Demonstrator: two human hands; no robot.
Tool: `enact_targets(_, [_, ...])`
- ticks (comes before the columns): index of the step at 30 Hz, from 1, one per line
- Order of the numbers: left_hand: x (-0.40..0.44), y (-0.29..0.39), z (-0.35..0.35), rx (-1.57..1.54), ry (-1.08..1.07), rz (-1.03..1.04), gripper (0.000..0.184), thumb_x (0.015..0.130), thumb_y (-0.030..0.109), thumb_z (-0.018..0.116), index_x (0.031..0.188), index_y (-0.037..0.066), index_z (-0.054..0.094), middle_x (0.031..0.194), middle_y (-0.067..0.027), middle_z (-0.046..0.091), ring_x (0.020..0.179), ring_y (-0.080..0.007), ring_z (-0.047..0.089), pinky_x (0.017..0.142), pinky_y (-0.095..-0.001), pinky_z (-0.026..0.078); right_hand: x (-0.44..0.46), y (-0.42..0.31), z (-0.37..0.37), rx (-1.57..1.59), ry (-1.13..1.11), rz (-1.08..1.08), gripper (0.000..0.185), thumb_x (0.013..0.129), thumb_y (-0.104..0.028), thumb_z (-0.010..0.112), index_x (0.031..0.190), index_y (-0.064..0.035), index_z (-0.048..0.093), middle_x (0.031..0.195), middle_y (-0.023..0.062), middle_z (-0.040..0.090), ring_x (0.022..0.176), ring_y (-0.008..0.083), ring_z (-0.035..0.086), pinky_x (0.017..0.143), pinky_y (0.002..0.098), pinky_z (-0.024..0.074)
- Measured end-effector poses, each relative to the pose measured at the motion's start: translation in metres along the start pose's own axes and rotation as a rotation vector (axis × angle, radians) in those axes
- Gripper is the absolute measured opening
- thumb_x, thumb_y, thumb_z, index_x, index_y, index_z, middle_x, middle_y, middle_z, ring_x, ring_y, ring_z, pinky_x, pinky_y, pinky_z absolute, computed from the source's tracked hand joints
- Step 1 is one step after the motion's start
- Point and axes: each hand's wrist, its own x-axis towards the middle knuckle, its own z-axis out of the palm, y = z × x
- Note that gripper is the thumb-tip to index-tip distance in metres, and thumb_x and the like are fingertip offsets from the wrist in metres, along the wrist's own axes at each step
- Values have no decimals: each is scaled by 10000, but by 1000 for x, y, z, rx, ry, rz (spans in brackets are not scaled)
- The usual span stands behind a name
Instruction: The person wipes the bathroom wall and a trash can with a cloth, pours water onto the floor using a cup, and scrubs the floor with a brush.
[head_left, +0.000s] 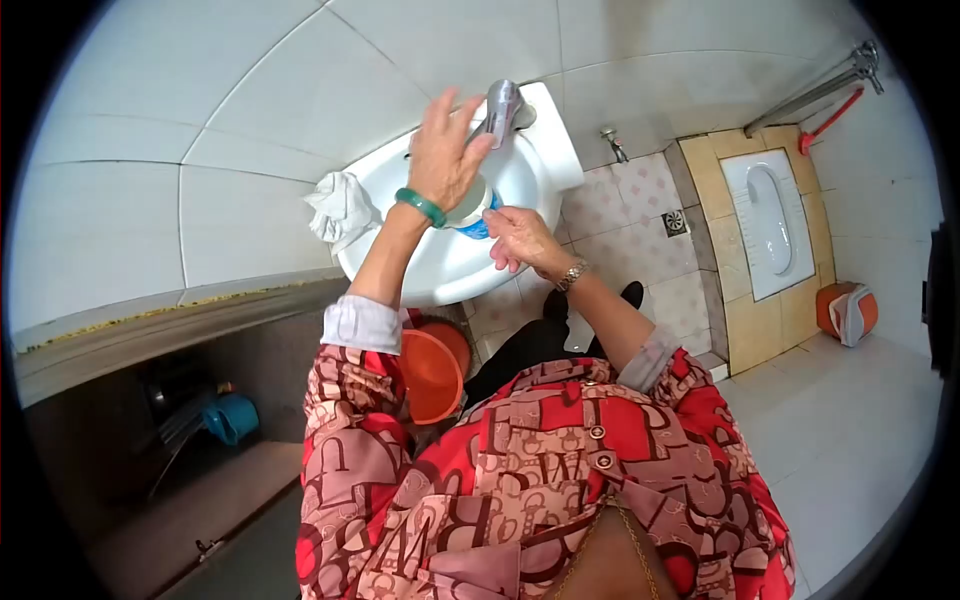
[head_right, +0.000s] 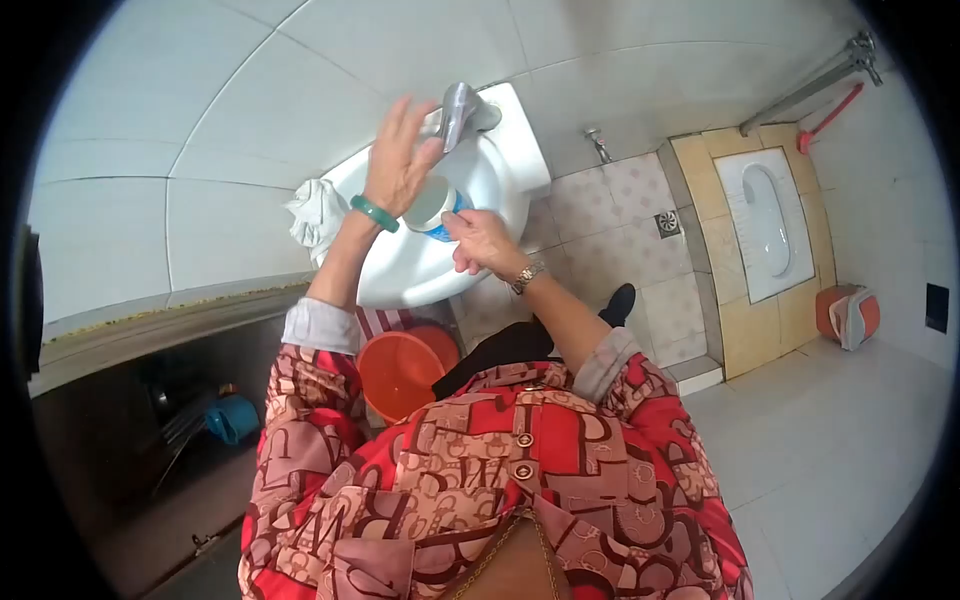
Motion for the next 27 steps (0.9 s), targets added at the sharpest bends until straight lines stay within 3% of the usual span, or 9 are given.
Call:
enact_targets(5, [-82, -117, -32, 253, 338, -240, 634, 669, 214, 679, 1210, 9, 419, 1227, -230, 418, 1146, -383, 377, 959, -437, 306, -1, -4, 3, -80, 33, 9, 334, 882, -306, 467, 792, 13, 512, 561, 68, 534, 415, 105, 508, 349, 213, 380])
enact_targets(9, [-137, -178, -44, 507, -12, -688, 882, 572, 312, 763, 1280, 11, 332, 1218, -205, 461, 1132, -336, 440, 952, -395, 349, 5, 5, 7, -121, 47, -22, 346, 853, -322, 459, 776, -2, 567, 534, 103, 581, 404, 132, 542, 370, 255, 431])
enact_targets(14, [-154, -221, -44, 561, 42, -742, 575, 657, 223, 685, 1155, 7, 496, 1111, -167, 553, 1024, -297, 531, 882, -369, 414, 0, 12, 17, -128, 49, -68, 342, 880, -302, 426, 794, -2, 566, 523, 96, 573, 407, 126, 546, 373, 254, 440])
enact_targets(18, [-155, -235, -65, 302, 399, -796, 429, 734, 298, 633, 972, -47, 545, 851, -164, 612, 793, -258, 597, 706, -346, 468, -10, 14, 20, -34, 68, -115, 303, 817, -271, 457, 696, -5, 536, 500, 97, 567, 420, 157, 566, 367, 273, 433])
enact_targets(19, [-150, -217, -83, 66, 414, -926, 420, 740, 291, 630, 973, -49, 549, 847, -157, 605, 791, -267, 598, 697, -374, 481, -10, 22, 22, -9, 74, -173, 271, 797, -243, 472, 673, -8, 526, 517, 99, 568, 419, 154, 567, 352, 264, 418])
enact_targets(20, [-154, -263, -93, -364, 673, -1140, 348, 761, 255, 599, 931, -45, 562, 860, -152, 606, 787, -286, 596, 660, -388, 501, -15, 7, 22, 52, 43, -234, 261, 790, -231, 474, 661, -9, 520, 525, 96, 564, 423, 152, 570, 351, 258, 411])
enact_targets(22, [-145, -228, -121, -855, 742, -912, 301, 813, 220, 512, 921, -57, 554, 952, -191, 586, 856, -280, 593, 705, -391, 513, -47, -5, 15, 89, 4, -284, 240, 781, -200, 477, 644, -7, 514, 539, 77, 548, 444, 147, 580, 359, 239, 400])
enact_targets(24, [-113, -134, -136, -878, 820, -863, 321, 837, 213, 453, 941, -77, 543, 968, -199, 578, 865, -282, 589, 722, -381, 502, -69, -10, 8, 113, 22, -343, 235, 783, -193, 476, 642, -10, 517, 539, 76, 550, 446, 142, 578, 366, 236, 403])
enact_targets(27, [-74, -91, -137, -879, 717, -694, 317, 838, 212, 455, 954, -71, 535, 978, -193, 571, 873, -279, 581, 731, -381, 495, -106, -5, -33, 247, 96, -400, 266, 821, -177, 459, 621, -7, 504, 547, 88, 567, 388, 114, 521, 371, 237, 404])
